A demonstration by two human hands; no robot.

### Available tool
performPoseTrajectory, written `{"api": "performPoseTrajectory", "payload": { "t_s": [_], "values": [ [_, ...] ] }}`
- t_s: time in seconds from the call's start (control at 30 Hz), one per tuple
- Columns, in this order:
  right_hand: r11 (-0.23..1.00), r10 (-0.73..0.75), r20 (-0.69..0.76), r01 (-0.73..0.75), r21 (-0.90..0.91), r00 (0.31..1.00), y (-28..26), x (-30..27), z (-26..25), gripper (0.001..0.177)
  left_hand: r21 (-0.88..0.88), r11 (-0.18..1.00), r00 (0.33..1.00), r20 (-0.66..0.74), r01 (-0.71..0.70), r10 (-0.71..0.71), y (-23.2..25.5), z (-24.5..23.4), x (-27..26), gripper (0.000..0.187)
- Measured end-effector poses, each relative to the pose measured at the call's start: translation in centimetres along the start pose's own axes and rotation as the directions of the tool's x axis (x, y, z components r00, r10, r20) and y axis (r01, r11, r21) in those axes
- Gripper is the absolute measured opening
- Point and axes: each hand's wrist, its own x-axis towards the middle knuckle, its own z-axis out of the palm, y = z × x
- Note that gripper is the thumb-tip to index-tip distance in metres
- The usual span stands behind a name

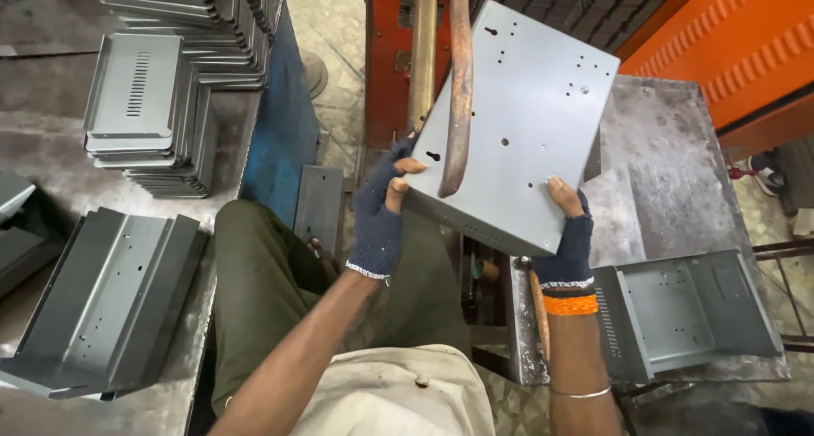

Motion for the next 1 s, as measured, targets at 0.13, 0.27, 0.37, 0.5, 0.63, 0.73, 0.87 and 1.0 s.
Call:
{"api": "performPoseTrajectory", "payload": {
  "t_s": [0.13,0.27,0.37,0.5,0.63,0.73,0.87,1.0],
  "values": [
    [0.988,-0.015,0.196,0.045,-0.148,0.981,-2.2,-2.7,1.5,0.024,-0.078,0.997,0.997,-0.07,-0.027,0.021,-0.8,0.3,0.1,0.027],
    [0.846,-0.051,0.142,0.118,-0.519,0.989,-2.3,-1.5,1.5,0.034,-0.088,0.991,0.99,-0.099,-0.105,0.096,-1.2,0.4,0.0,0.024],
    [0.987,-0.075,0.002,0.075,-0.145,0.997,3.2,3.6,-2.7,0.045,-0.089,0.988,0.983,-0.144,-0.125,0.112,-1.4,0.8,-0.1,0.025],
    [0.997,-0.066,0.009,0.065,0.037,0.998,5.7,6.2,-5.3,0.049,-0.064,0.991,0.984,-0.143,-0.119,0.109,-1.9,0.7,-0.5,0.029],
    [0.991,-0.016,0.015,0.018,-0.136,1.0,2.1,3.0,-1.4,0.041,-0.057,0.993,0.977,-0.195,-0.104,0.091,-0.4,0.8,-0.3,0.019],
    [0.99,-0.007,0.045,0.013,-0.142,0.999,1.3,4.1,-1.1,0.036,-0.077,0.991,0.979,-0.178,-0.111,0.096,-0.5,1.2,-0.3,0.019],
    [0.996,0.033,0.131,-0.043,0.075,0.991,2.6,9.4,-4.8,0.043,0.058,0.993,0.993,-0.049,-0.101,0.104,-1.6,1.3,-1.4,0.035],
    [0.991,0.05,0.152,-0.068,0.115,0.987,3.2,12.4,-5.8,0.047,0.188,0.975,0.993,0.037,-0.12,0.115,-2.3,1.2,-1.9,0.07]
  ]
}}
